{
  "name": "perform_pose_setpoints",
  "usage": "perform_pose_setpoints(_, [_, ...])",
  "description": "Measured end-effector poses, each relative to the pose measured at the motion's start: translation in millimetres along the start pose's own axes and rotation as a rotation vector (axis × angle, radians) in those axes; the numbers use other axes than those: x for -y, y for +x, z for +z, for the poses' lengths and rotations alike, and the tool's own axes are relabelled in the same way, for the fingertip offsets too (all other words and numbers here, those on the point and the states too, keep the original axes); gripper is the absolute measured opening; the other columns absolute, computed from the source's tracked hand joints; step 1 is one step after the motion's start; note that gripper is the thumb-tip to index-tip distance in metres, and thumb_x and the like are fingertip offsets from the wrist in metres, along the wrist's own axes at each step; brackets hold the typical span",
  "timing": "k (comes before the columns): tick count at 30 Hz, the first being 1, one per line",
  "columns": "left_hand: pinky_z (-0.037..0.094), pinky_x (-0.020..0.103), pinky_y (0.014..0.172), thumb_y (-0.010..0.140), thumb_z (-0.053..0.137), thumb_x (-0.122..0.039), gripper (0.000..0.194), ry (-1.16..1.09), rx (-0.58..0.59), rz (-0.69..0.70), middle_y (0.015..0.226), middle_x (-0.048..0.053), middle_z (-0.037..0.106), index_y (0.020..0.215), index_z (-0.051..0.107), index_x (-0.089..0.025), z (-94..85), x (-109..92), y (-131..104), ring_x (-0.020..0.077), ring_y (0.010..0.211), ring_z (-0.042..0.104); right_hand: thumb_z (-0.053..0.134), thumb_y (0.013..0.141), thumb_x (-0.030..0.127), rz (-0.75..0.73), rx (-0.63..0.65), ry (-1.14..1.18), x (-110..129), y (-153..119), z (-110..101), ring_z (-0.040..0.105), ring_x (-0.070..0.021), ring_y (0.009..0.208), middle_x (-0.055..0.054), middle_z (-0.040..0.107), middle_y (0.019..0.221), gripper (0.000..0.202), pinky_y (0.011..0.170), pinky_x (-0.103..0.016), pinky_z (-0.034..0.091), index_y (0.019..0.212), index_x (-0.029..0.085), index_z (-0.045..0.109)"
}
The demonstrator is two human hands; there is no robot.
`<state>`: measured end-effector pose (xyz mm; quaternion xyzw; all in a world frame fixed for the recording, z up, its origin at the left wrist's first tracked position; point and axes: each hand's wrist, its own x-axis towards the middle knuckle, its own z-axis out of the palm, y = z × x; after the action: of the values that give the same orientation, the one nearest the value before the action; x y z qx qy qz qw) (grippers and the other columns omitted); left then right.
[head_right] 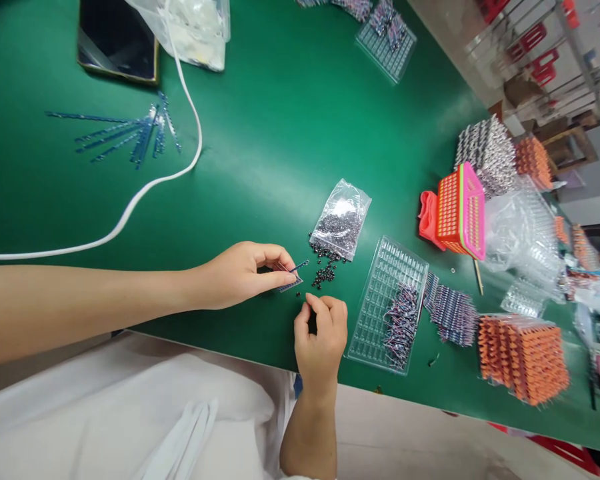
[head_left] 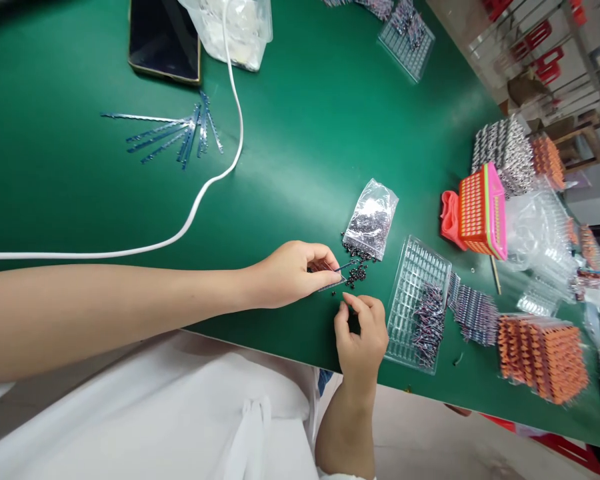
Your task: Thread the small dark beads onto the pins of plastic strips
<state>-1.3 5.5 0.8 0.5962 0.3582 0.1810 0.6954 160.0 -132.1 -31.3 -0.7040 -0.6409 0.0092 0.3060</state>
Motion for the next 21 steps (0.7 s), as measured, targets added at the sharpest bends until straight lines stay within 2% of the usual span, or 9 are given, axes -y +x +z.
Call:
perform_pose_setpoints(6, [0.049, 0.026, 0.072, 0.084, 0.066, -0.03, 0.015, -0.001, -0.001, -0.009, 0.08, 0.001, 0.072, 0.083, 0.068, -0.016, -0.7, -2, 0, 0.0154, 0.077, 0.065, 0.065, 0.087, 0.009, -0.129, 0.0, -0.064, 2, 1, 3, 0.059, -0.0161, 0.08, -0.004, 0.063, 0.087, 0.022, 0.072, -0.032, 0.051, 0.107, 0.019, 0.067])
perform_pose_setpoints(14, [0.05, 0.026, 0.073, 0.084, 0.065, -0.031, 0.016, -0.005, 0.003, 0.018, 0.081, 0.003, 0.073, 0.084, 0.069, -0.015, 0.6, 2, 0, 0.0167, 0.079, 0.066, 0.062, 0.091, 0.014, -0.182, 0.081, -0.216, 6, 4, 0, 0.06, -0.0175, 0.081, -0.006, 0.068, 0.087, 0.015, 0.072, -0.032, 0.047, 0.104, 0.016, 0.068])
perform_pose_setpoints(21, [0.049, 0.026, 0.071, 0.084, 0.065, -0.032, 0.017, 0.02, 0.007, 0.025, 0.081, 0.002, 0.073, 0.085, 0.069, -0.016, 0.7, 3, 1, 0.0165, 0.078, 0.066, 0.055, 0.096, 0.017, -0.213, 0.201, -0.305, 8, 14, -4, 0.059, -0.0163, 0.078, -0.005, 0.068, 0.087, 0.013, 0.071, -0.031, 0.043, 0.098, 0.017, 0.067])
